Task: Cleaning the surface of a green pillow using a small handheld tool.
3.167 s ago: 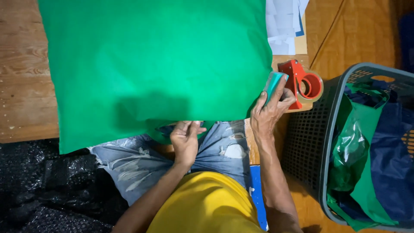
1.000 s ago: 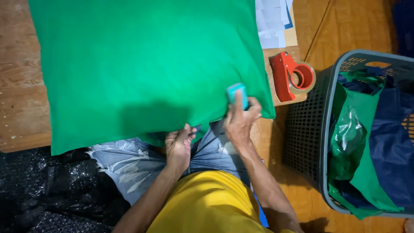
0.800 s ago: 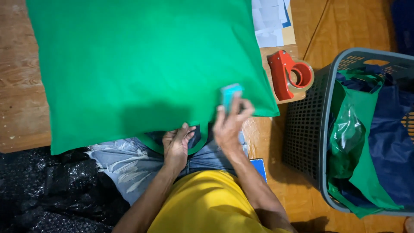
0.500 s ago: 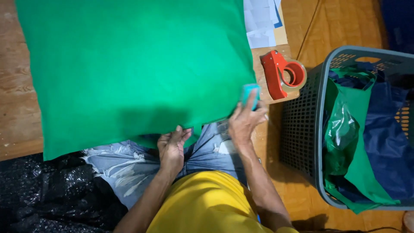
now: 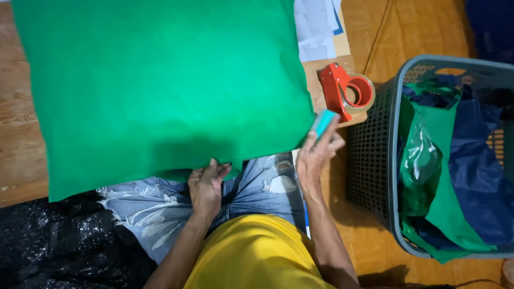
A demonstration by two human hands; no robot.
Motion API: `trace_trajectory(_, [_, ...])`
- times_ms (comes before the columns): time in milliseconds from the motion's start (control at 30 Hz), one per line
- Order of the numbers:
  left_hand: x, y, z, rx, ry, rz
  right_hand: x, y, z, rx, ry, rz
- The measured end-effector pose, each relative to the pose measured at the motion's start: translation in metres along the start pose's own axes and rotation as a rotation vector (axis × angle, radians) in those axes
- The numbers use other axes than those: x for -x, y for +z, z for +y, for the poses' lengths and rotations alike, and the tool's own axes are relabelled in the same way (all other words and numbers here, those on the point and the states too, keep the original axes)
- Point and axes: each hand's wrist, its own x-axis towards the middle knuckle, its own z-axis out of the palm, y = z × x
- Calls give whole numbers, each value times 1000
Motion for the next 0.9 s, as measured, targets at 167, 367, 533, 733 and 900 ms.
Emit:
trace_trajectory(167, [1, 5, 17, -51, -55, -25, -1, 16, -9, 15, -294, 45])
trace_trajectory(367, [3, -2, 21, -35, -109, 33, 38, 60, -67, -105, -420, -43])
trace_trajectory(533, [-22, -49, -39, -89, 62, 138, 88, 75, -131, -142, -766, -332])
trace_trajectory(733, [41, 6, 64, -498, 333, 132, 71, 50, -141, -484, -659, -459])
trace_trajectory(900, [51, 55, 100, -455, 478, -40, 74, 34, -149, -552, -741, -731])
